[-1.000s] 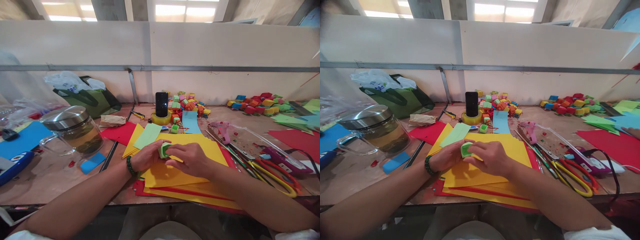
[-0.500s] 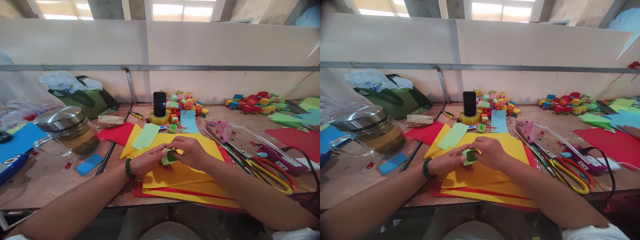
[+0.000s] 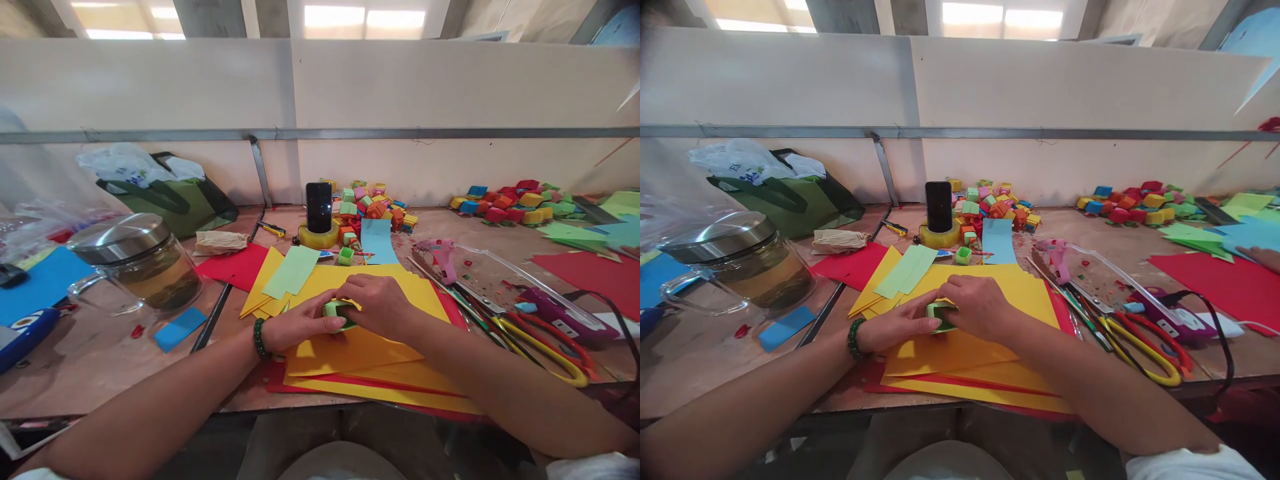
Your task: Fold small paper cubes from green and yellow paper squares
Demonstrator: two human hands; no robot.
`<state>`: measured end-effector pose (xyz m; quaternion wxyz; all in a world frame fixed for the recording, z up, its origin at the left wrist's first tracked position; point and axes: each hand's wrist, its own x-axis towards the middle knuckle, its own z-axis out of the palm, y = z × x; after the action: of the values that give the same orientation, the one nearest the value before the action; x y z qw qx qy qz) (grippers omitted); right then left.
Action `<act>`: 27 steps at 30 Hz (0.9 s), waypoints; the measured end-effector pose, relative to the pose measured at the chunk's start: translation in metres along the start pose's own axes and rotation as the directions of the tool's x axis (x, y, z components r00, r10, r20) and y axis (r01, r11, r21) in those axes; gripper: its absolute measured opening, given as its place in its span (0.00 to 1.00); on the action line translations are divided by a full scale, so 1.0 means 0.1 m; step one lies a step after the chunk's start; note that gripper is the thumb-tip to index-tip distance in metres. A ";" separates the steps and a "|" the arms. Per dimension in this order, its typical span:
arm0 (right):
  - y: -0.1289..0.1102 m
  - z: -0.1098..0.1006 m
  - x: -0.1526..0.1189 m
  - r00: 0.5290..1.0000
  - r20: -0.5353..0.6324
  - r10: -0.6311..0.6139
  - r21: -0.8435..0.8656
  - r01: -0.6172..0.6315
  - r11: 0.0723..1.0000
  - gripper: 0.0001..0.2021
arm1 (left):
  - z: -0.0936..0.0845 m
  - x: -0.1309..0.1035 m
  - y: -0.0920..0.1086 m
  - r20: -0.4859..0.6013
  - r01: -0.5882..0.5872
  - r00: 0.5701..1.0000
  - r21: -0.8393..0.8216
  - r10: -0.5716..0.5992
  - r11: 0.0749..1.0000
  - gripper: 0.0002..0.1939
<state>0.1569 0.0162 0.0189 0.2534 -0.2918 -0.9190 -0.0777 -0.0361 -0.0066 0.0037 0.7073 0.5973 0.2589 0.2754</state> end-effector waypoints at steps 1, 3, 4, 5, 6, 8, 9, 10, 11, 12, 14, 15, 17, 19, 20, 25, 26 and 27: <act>-0.01 -0.01 0.00 1.000 0.015 -0.001 0.027 0.001 1.000 0.07 | 0.01 0.00 0.01 0.010 -0.008 1.000 0.017 0.007 1.000 0.28; -0.01 -0.01 0.00 0.999 0.054 -0.004 0.042 0.001 0.999 0.08 | 0.02 0.00 0.03 0.035 -0.008 0.999 0.039 0.007 0.999 0.28; -0.02 -0.02 0.00 0.998 0.067 -0.005 0.029 0.003 1.000 0.07 | 0.02 0.00 0.04 0.044 -0.006 0.999 0.046 0.004 0.999 0.29; -0.02 -0.01 0.00 0.997 0.076 -0.005 0.008 0.004 1.000 0.07 | 0.02 0.00 0.05 0.047 -0.009 0.999 0.056 0.007 0.998 0.30; -0.02 -0.01 0.00 0.997 0.078 -0.003 -0.014 0.004 1.000 0.07 | 0.02 0.00 0.05 0.046 -0.018 0.999 0.070 0.015 0.997 0.31; -0.03 -0.01 0.00 0.997 0.083 -0.001 -0.042 0.004 0.999 0.09 | 0.02 0.01 0.05 0.040 -0.042 0.998 0.099 0.038 0.994 0.32; -0.03 -0.01 0.00 0.997 0.081 0.004 -0.045 0.000 0.999 0.09 | 0.02 0.01 0.05 0.035 -0.049 0.998 0.109 0.046 0.993 0.32; -0.04 -0.02 0.01 0.997 0.077 0.009 -0.037 -0.006 0.999 0.09 | 0.01 0.01 0.05 0.033 -0.048 0.998 0.114 0.045 0.992 0.32; -0.05 -0.03 0.01 0.997 0.074 0.017 -0.019 -0.016 1.000 0.09 | 0.01 0.01 0.04 0.030 -0.042 0.999 0.115 0.039 0.992 0.32; -0.06 -0.04 0.01 0.997 0.068 0.024 0.003 -0.024 1.000 0.09 | 0.01 0.01 0.04 0.024 -0.036 0.999 0.116 0.034 0.993 0.31; -0.07 -0.07 0.00 0.998 0.052 0.034 0.031 -0.036 0.999 0.10 | 0.01 0.02 0.02 0.014 -0.035 0.999 0.127 0.034 0.991 0.31; -0.08 -0.08 0.00 0.999 0.043 0.031 0.034 -0.032 0.999 0.10 | 0.01 0.02 0.02 0.014 -0.042 0.999 0.137 0.040 0.990 0.32; -0.09 -0.10 -0.01 1.000 0.016 0.012 0.024 -0.012 1.000 0.10 | 0.02 0.03 0.00 0.030 -0.065 0.998 0.151 0.061 0.986 0.32; -0.11 -0.11 -0.01 1.000 -0.013 -0.003 0.025 0.003 1.000 0.11 | 0.02 0.03 0.00 0.057 -0.088 0.995 0.156 0.079 0.984 0.31; -0.12 -0.12 -0.01 1.000 -0.024 -0.005 0.037 0.006 0.999 0.11 | 0.03 0.03 0.00 0.068 -0.095 0.994 0.161 0.085 0.982 0.30; -0.15 -0.14 -0.01 0.997 -0.080 -0.022 0.126 0.032 0.992 0.10 | 0.02 0.02 0.01 0.079 -0.113 0.992 0.212 0.098 0.971 0.24; -0.15 -0.13 -0.01 0.995 -0.093 -0.036 0.113 0.046 0.993 0.10 | 0.02 0.02 0.00 0.083 -0.120 0.991 0.216 0.105 0.969 0.25; -0.15 -0.13 -0.01 0.993 -0.105 -0.051 0.089 0.061 0.994 0.11 | 0.01 0.03 0.00 0.083 -0.123 0.991 0.220 0.107 0.968 0.26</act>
<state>0.1546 -0.0001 0.0292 0.3111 -0.2494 -0.9153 -0.0571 -0.0332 -0.0057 0.0037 0.6269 0.6966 0.2282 0.2639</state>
